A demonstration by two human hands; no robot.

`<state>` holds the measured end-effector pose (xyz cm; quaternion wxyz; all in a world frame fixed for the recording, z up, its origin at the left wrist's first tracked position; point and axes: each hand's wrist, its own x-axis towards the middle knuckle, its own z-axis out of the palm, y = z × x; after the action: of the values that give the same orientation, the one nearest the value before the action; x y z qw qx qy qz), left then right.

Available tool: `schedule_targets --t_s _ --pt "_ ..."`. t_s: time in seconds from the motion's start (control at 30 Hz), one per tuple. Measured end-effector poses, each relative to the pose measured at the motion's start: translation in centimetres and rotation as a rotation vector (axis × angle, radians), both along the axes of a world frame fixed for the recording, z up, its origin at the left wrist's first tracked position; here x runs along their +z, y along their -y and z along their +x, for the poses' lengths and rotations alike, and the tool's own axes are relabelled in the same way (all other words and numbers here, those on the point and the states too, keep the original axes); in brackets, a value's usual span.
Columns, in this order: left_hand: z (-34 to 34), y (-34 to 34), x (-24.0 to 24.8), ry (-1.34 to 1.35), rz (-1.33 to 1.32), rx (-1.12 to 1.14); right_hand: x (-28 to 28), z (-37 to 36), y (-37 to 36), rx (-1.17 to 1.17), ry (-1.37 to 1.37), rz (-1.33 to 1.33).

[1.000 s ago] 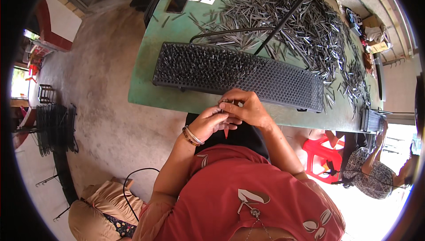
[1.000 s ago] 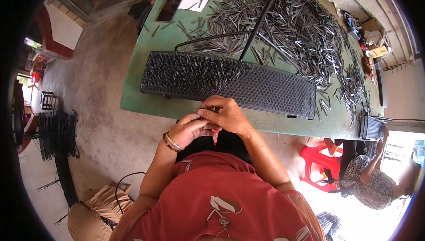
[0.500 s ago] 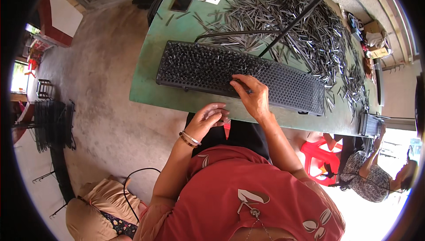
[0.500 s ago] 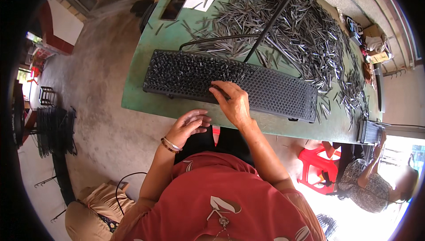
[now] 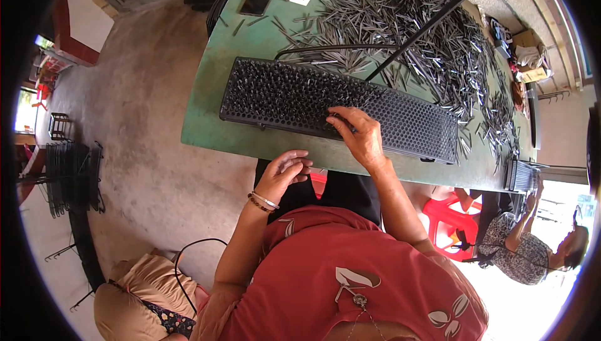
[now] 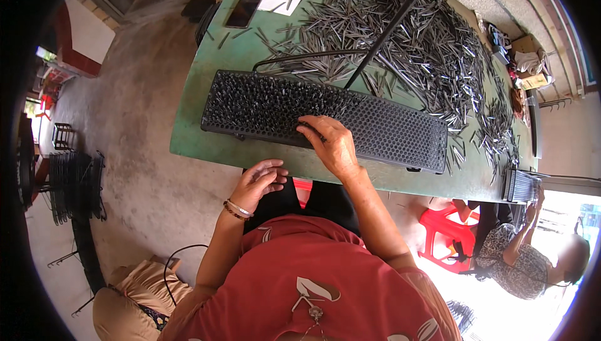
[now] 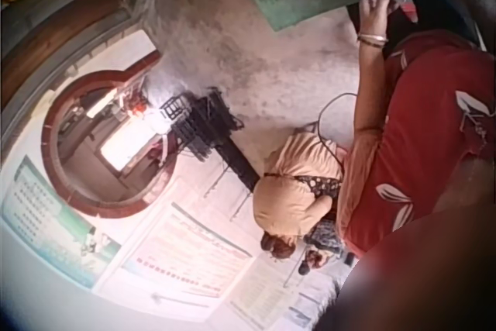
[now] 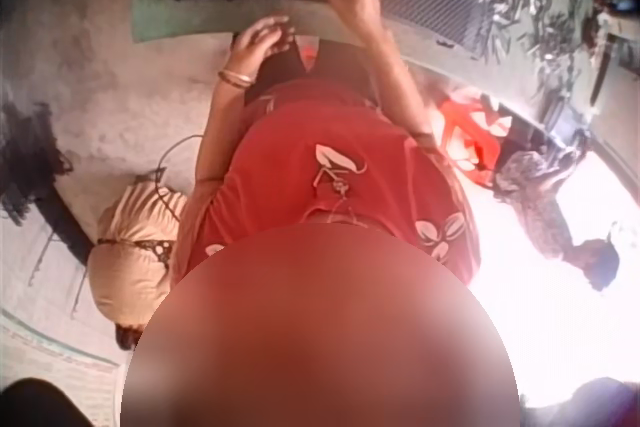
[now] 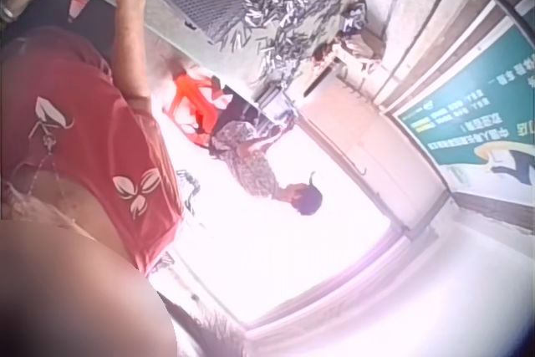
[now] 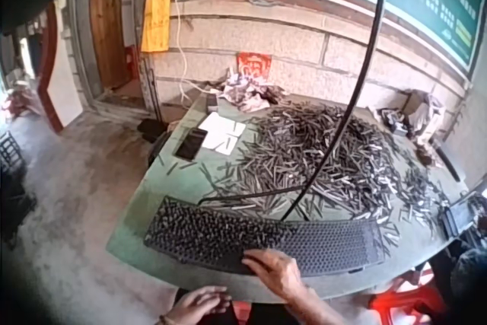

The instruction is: Inserting small metal pins into a perforated board template on a workshop table.

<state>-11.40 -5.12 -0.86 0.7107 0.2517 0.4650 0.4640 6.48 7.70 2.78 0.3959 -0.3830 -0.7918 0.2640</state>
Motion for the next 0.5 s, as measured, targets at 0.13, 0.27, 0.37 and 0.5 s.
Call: schedule_targets --t_s 0.13,0.27,0.37,0.5 --pt "-0.6 0.3 -0.2 -0.023 -0.029 0.034 0.5 -0.5 0.3 -0.01 -0.04 -0.191" --pt "-1.1 0.0 -0.4 -0.059 0.0 0.141 0.1 -0.6 0.3 -0.048 -0.026 -0.117" --pt "-1.2 -0.3 -0.8 -0.114 0.022 0.239 -0.2 -0.4 0.1 -0.008 0.025 0.052" --pt "-1.6 -1.0 -3.3 -0.472 0.226 0.385 -0.3 -0.3 0.3 0.041 0.043 0.066"
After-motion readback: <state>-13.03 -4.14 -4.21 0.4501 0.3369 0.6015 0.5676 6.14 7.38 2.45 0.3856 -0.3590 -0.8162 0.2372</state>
